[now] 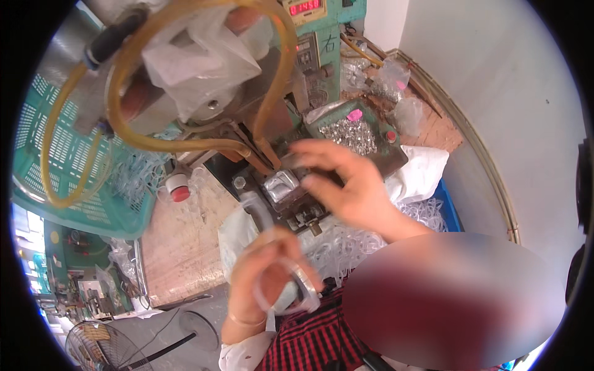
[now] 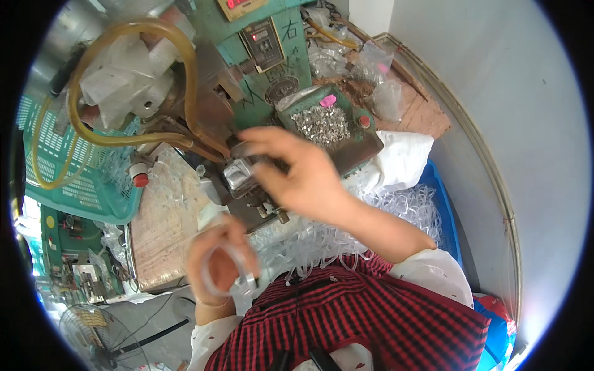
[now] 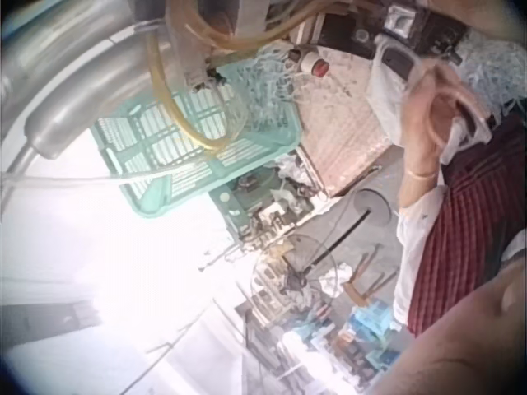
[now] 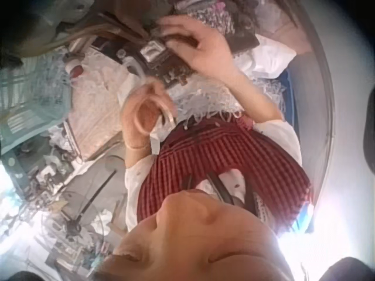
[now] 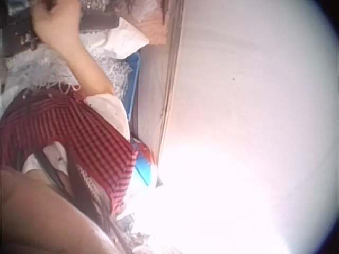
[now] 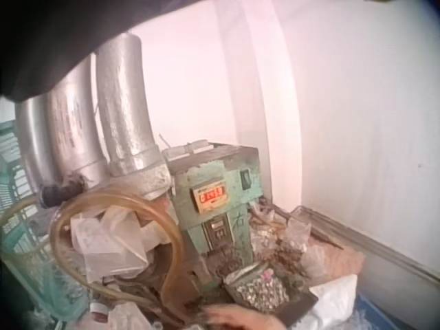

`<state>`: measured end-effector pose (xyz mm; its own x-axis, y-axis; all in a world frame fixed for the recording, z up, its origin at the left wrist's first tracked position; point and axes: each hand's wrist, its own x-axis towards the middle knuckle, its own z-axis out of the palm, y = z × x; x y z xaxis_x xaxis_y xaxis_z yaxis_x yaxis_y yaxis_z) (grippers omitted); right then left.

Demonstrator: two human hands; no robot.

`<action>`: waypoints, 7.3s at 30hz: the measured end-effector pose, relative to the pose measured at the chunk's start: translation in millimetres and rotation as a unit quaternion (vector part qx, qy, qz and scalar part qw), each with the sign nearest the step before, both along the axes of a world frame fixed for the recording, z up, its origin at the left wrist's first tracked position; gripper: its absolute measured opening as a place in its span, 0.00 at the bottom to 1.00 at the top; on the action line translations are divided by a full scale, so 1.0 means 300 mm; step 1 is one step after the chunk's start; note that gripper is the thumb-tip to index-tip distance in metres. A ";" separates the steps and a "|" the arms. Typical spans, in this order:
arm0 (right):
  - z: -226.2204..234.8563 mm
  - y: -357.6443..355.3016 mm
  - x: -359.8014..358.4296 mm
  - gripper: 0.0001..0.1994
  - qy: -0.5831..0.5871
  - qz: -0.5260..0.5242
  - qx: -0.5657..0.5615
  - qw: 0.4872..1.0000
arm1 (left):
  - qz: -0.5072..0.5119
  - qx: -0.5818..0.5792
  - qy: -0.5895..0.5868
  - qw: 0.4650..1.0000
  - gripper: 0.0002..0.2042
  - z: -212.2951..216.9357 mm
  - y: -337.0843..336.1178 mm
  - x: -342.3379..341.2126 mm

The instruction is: The person repeatedly places small metal components into a press machine, activates the press, and removes the finished pieces. They handle the components by hand and place them into a plastic bag after processing.

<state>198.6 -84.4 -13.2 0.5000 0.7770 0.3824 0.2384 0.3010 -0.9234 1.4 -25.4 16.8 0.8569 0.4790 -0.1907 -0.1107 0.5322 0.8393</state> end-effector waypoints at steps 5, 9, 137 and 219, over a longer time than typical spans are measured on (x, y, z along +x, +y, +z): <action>-0.241 -0.102 0.213 0.14 -0.211 -0.170 -0.220 0.937 | -0.105 -0.116 0.013 0.988 0.15 -0.098 0.054 0.138; -0.222 -0.119 0.269 0.12 -0.200 -0.253 -0.091 0.942 | -0.059 -0.126 0.002 0.990 0.13 -0.119 0.027 0.142; -0.321 -0.339 0.249 0.06 -0.186 -0.384 -0.125 0.896 | 0.417 0.622 0.443 0.494 0.07 -0.584 0.600 -0.336; -0.057 -0.098 0.105 0.08 -0.169 -0.120 -0.035 0.978 | 0.512 0.341 0.066 0.786 0.10 -0.367 0.499 -0.143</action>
<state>230.2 -113.7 -30.1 0.5264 0.6825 0.5071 0.5893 0.1372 -0.7962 -41.6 124.1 -93.3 -0.0491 0.9336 0.3549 -0.0749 -0.3578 0.9308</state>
